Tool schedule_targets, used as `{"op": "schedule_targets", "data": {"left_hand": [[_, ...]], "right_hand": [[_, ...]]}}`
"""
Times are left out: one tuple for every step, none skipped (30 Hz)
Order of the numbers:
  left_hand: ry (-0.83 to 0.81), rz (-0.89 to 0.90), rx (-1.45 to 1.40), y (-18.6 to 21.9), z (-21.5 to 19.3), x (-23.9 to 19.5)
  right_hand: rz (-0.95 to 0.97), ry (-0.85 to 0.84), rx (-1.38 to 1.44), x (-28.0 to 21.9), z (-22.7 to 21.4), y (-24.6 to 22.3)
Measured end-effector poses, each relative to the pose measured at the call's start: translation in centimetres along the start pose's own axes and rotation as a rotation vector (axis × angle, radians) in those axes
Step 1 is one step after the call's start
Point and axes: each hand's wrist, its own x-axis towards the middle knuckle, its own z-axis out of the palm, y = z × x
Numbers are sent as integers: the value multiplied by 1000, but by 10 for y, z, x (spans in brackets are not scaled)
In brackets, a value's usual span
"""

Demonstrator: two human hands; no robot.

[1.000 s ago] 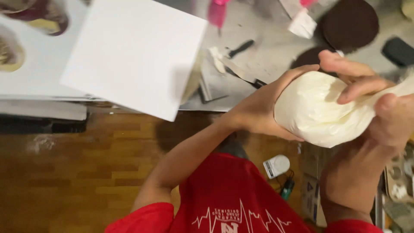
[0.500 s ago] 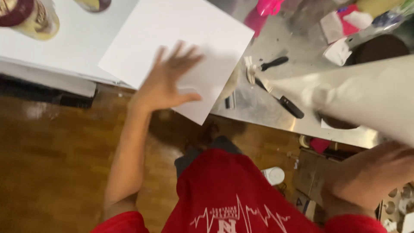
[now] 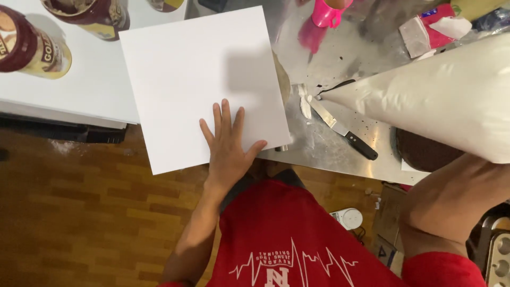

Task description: Assembling a layered chocolate cake by applying frosting from a piping bag.

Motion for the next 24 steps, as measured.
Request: {"op": "schedule_targets", "data": {"left_hand": [[-31,-19,-28,0,-4,1],[-34,-16,-27,1,-7,1],[-39,-23,-87,-1,-11,4],[-45,-30,-146,-4,-16,5],[-41,-32,-144,-1,-30,18],[-47,49,-203,0,-44,31],[-49,125,-262,1,-59,43],[-42,118,-259,3,-69,66],[-99,329,-378,2,-79,89],[-161,542,-496,2,-88,111],[-152,533,-492,11,-101,123],[-229,571,-598,20,-113,137],[-304,622,-707,25,-127,158],[-291,627,-707,8,-124,173],[-297,647,-717,-7,-120,184],[-303,667,-726,-21,-115,195],[-302,667,-729,-29,-112,194],[-236,715,-732,-36,-110,193],[-173,767,-737,-43,-107,193],[-174,769,-742,-44,-102,195],[-161,771,-788,-46,-98,195],[-148,773,-834,-47,-94,194],[-148,771,-839,-51,-92,195],[-176,763,-895,-54,-91,196]], "right_hand": [[1,5,7,-20,-13,31],[2,10,14,-22,-11,33],[-4,12,25,-20,-6,36],[-10,15,35,-19,0,39],[-12,13,46,-18,8,39],[-13,10,57,-17,18,40],[-12,2,70,-14,28,40],[-12,-6,83,-10,40,41],[-8,-15,95,-7,53,40],[-5,-24,106,-4,64,39],[-3,-34,121,-3,74,38],[-2,-44,135,0,83,37],[-10,-52,140,9,94,36],[-19,-61,145,18,105,37],[-20,-66,151,23,114,37],[-22,-71,156,27,122,36],[-20,-72,162,45,150,22],[-18,-73,167,60,176,6],[-16,-71,169,75,201,-12],[-14,-70,171,81,215,-14],[-9,-66,172,85,228,-18],[-4,-63,173,90,241,-22],[1,-62,176,91,251,-19],[5,-62,180,93,262,-18]]}}
